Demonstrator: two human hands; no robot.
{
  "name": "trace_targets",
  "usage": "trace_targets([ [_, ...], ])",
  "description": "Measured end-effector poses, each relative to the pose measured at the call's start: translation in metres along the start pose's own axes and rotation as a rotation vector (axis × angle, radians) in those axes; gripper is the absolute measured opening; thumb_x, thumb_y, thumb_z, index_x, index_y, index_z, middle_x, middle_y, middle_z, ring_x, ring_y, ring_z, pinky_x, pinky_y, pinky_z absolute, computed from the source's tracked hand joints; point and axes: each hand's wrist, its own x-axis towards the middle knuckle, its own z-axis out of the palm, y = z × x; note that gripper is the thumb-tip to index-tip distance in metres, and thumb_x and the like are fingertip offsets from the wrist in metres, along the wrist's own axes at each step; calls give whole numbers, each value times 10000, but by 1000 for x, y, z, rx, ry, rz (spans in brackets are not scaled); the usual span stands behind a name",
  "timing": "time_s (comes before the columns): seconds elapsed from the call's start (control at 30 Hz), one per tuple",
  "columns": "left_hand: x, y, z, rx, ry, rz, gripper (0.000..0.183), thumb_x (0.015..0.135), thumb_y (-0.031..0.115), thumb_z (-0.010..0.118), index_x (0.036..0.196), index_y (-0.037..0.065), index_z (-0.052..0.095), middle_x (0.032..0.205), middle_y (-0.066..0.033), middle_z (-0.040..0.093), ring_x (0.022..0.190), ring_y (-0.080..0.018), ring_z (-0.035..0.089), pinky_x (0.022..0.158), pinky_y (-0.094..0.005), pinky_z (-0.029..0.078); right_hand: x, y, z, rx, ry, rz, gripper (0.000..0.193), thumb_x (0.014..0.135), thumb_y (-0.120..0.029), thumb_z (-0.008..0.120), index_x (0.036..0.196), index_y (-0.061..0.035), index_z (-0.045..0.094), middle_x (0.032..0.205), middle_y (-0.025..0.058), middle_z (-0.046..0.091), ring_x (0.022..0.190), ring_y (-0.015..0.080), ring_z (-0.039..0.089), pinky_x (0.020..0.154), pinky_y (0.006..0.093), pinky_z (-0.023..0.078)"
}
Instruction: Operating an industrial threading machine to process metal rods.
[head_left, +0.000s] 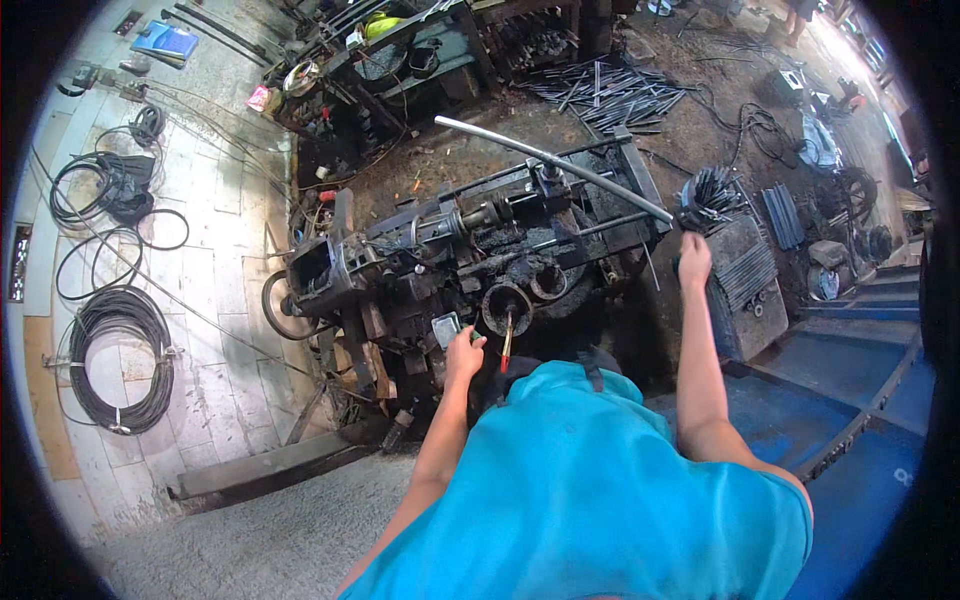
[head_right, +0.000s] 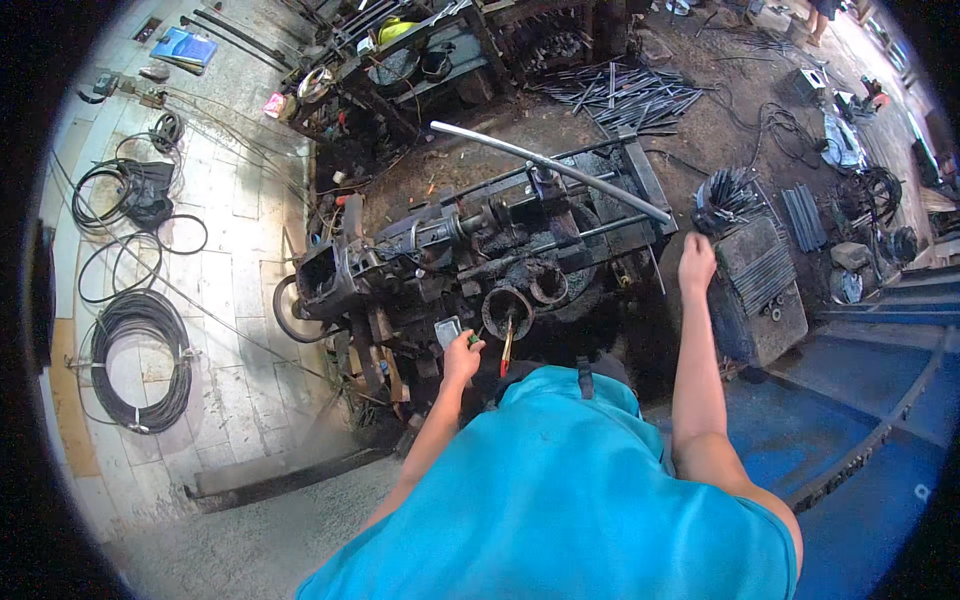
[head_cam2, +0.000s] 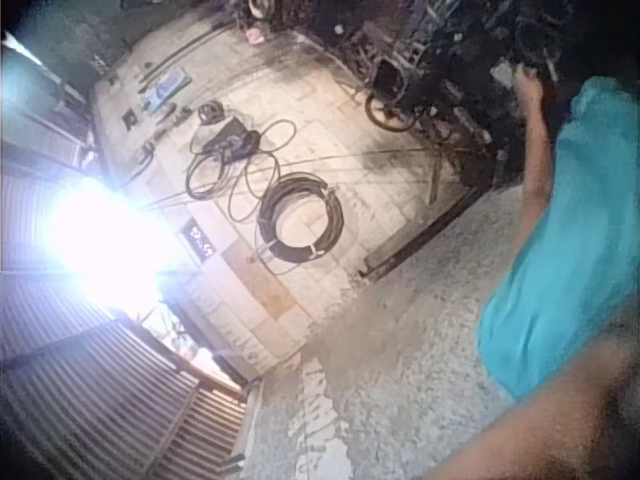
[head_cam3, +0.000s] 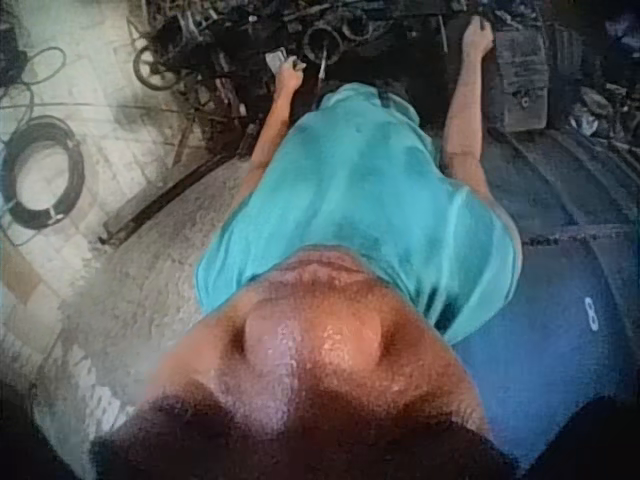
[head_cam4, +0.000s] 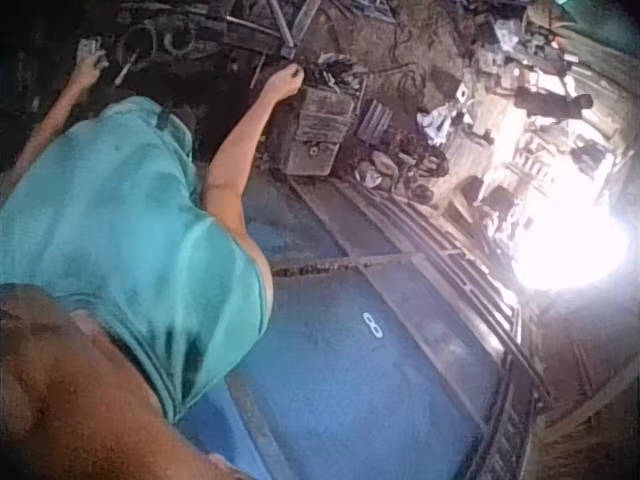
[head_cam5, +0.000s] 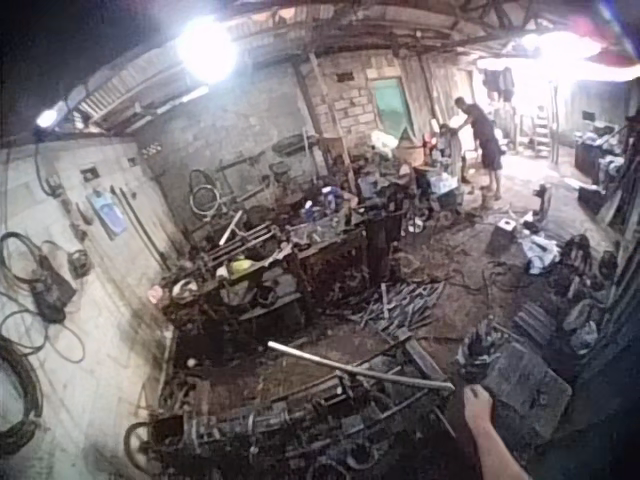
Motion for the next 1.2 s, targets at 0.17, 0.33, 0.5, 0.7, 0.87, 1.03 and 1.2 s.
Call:
trace_targets([
  [0.17, 15, -30, 4, -76, -46, 103, 431, 815, 275, 715, 1158, 27, 630, 1056, -207, 673, 1032, -375, 624, 871, -443, 492, -16, -141, -33, 343, -221, -354, 293, 900, -224, 614, 1123, -36, 637, 1038, 82, 674, 952, 173, 614, 880, 293, 461],
  [0.33, 18, -23, 1, -92, -68, 105, 443, 810, 282, 722, 1161, 28, 631, 1053, -198, 679, 1027, -360, 633, 871, -430, 494, -20, -157, 0, -238, -457, -660, 535, 730, -280, 724, 1199, -73, 570, 1086, 145, 660, 1059, 312, 614, 916, 423, 459],
  [0.5, 19, -28, 2, -138, -37, 38, 440, 794, 281, 743, 1152, 40, 656, 1049, -195, 683, 1010, -344, 647, 858, -413, 501, -41, -191, 12, -741, -366, -559, 408, 775, -272, 676, 1105, -72, 542, 1009, 147, 671, 1008, 359, 626, 819, 470, 453],
  [0.7, 28, -49, 33, -400, 20, -89, 452, 757, 214, 788, 1146, 21, 663, 1008, -185, 700, 935, -278, 678, 827, -352, 506, -10, -190, 10, -656, -472, -652, 324, 859, -366, 620, 911, -47, 635, 860, 245, 663, 840, 445, 634, 753, 529, 496],
  [0.87, 26, -54, 55, -470, 175, -149, 412, 755, 186, 768, 1127, 32, 679, 1051, -184, 693, 975, -293, 671, 863, -352, 503, -10, -198, 0, -611, -696, -546, 320, 873, -384, 624, 961, -78, 654, 888, 199, 680, 867, 401, 656, 778, 503, 518],
  [1.03, 19, -41, 63, -466, 288, -320, 427, 750, 223, 760, 1144, 75, 683, 1084, -216, 671, 1010, -341, 656, 886, -381, 501, 3, -199, -1, -615, -738, -566, 322, 868, -380, 627, 942, -68, 658, 890, 231, 673, 873, 417, 653, 790, 510, 522],
  [1.2, 8, 25, 55, -176, 383, -442, 472, 806, 338, 687, 1217, 109, 647, 1129, -240, 644, 1087, -386, 606, 941, -425, 469, 15, -186, -3, -528, -826, -553, 365, 877, -384, 620, 954, -29, 655, 917, 248, 667, 893, 423, 649, 810, 517, 513],
])
